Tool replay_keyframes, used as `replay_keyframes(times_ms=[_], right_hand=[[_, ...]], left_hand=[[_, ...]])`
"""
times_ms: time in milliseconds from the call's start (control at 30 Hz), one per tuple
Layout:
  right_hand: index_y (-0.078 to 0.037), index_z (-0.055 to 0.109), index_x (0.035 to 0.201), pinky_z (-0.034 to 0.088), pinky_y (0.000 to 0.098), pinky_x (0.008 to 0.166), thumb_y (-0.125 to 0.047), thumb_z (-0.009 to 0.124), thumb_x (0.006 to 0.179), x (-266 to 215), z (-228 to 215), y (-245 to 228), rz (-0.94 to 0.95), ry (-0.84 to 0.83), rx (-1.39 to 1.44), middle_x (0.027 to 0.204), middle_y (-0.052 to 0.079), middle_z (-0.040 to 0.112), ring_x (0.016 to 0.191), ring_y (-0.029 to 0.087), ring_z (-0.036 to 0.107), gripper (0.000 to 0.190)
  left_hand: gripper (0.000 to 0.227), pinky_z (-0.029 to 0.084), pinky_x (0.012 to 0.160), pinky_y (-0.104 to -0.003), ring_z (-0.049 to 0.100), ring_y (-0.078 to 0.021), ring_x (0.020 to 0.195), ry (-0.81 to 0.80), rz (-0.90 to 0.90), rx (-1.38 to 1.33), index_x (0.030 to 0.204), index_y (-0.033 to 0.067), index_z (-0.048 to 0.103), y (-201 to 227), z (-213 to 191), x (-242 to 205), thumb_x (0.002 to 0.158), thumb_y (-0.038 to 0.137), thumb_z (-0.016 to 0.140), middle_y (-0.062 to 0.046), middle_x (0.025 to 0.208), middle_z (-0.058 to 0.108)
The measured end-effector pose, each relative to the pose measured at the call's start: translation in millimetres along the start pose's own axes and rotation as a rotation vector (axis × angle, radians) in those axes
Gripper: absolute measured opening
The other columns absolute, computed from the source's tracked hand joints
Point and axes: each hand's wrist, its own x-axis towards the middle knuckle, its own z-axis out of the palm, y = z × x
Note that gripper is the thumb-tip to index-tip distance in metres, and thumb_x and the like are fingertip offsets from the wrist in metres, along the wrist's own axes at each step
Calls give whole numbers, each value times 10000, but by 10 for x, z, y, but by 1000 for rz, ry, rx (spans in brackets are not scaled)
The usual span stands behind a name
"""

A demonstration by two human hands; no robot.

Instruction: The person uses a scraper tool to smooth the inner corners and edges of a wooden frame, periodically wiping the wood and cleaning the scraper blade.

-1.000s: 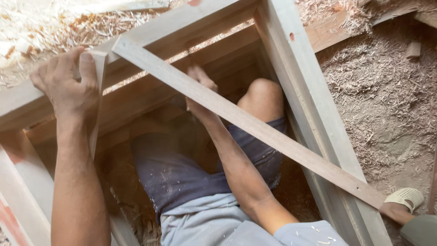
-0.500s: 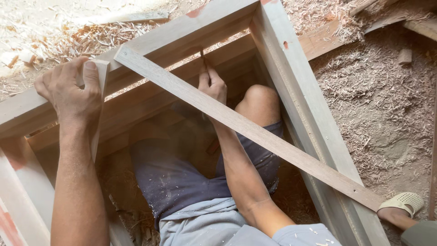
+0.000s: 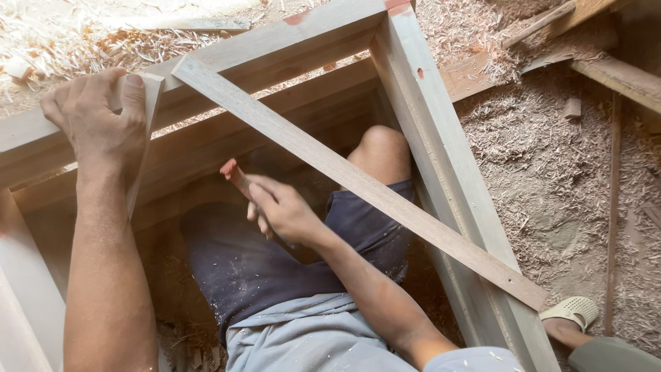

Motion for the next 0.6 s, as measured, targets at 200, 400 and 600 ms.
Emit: replay_keyframes(times_ms=[200,400,600], right_hand=[[-39,552,1478,397,191,485,-234,483,1130,-400,5,121,-206,19,-9,834,5,596,569,17,463,405],[-37,557,1438,397,186,460,-287,434,1118,-519,46,48,-151,42,-34,819,5,608,548,20,480,424],[-17,596,1270,478,209,538,-345,400,1130,-683,134,14,-106,34,-30,830,51,660,585,50,556,406]], left_hand=[[379,117,1162,-547,469,-313,1279,25,18,-11,1240,47,716,46,-33,-21,1180,373,532,-152,1148,655],[712,75,1134,-597,406,-327,1297,-50,57,1,1364,82,678,-156,35,11,926,642,716,-169,1198,594],[719,113,1184,-581,378,-328,1367,21,145,16,1341,118,642,-364,171,-27,833,593,824,-136,1297,569]])
